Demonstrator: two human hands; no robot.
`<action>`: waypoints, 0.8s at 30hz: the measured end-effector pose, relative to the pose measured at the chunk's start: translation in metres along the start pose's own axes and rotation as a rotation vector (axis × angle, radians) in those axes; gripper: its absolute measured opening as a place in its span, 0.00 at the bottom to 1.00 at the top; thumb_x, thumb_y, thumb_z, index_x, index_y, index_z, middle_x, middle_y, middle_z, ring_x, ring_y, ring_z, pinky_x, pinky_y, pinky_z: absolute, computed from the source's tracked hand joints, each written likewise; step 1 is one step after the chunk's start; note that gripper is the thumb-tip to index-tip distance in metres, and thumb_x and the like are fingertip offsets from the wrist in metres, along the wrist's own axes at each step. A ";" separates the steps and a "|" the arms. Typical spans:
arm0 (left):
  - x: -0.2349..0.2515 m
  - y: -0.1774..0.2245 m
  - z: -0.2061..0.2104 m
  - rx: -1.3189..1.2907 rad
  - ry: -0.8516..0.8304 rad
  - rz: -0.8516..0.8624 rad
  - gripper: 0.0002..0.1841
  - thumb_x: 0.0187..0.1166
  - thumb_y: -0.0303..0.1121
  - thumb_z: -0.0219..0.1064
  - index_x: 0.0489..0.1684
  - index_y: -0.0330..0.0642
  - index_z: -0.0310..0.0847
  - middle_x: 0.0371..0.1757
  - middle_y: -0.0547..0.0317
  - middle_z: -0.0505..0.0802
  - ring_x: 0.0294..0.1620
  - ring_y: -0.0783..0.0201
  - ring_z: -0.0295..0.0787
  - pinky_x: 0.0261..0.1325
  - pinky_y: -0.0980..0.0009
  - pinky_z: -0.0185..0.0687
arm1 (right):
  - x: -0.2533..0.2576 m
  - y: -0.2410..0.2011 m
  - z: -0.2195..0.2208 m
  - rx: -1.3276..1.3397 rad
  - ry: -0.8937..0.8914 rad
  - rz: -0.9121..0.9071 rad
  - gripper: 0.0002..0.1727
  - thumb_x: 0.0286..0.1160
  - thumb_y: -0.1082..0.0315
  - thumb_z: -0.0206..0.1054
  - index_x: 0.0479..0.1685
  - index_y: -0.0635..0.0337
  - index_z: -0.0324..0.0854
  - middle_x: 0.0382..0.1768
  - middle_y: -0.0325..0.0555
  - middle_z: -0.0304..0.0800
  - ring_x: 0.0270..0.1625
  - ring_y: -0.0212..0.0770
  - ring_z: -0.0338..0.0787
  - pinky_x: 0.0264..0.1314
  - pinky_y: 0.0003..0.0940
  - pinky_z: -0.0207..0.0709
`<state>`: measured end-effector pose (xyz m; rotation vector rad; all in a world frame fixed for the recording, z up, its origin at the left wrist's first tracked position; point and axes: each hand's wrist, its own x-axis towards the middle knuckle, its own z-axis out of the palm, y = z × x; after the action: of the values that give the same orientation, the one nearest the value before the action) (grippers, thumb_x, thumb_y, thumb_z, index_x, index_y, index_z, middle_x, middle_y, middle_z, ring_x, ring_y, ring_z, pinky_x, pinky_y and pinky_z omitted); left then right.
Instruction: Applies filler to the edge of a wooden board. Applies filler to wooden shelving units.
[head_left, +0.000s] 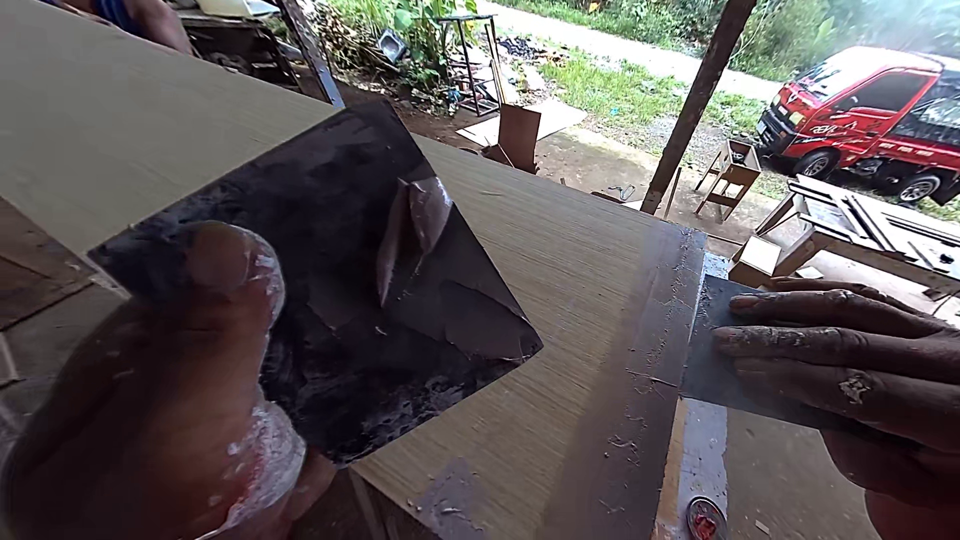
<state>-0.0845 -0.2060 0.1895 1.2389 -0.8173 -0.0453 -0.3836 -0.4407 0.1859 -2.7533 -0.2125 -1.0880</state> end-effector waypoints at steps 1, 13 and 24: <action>0.000 -0.003 -0.001 0.002 0.009 0.019 0.12 0.91 0.44 0.56 0.59 0.54 0.83 0.51 0.73 0.92 0.56 0.75 0.90 0.62 0.71 0.88 | 0.006 -0.004 0.005 0.005 -0.002 -0.012 0.14 0.84 0.67 0.58 0.53 0.48 0.91 0.60 0.40 0.96 0.72 0.48 0.87 0.82 0.53 0.75; -0.001 -0.009 -0.006 -0.002 0.032 0.005 0.14 0.89 0.47 0.59 0.59 0.52 0.85 0.53 0.68 0.93 0.58 0.69 0.90 0.65 0.64 0.88 | -0.003 -0.014 0.001 -0.050 -0.120 -0.022 0.16 0.83 0.68 0.57 0.53 0.47 0.92 0.61 0.38 0.95 0.72 0.48 0.88 0.81 0.54 0.75; 0.002 -0.004 0.001 -0.081 -0.046 0.034 0.15 0.91 0.45 0.57 0.61 0.50 0.83 0.56 0.69 0.92 0.61 0.71 0.90 0.68 0.68 0.87 | 0.020 -0.048 0.017 -0.028 -0.071 -0.050 0.15 0.84 0.68 0.58 0.57 0.46 0.90 0.63 0.37 0.94 0.73 0.47 0.87 0.81 0.55 0.74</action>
<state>-0.0822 -0.2093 0.1870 1.1512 -0.8683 -0.0786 -0.3670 -0.3886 0.1923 -2.8281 -0.2797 -1.0135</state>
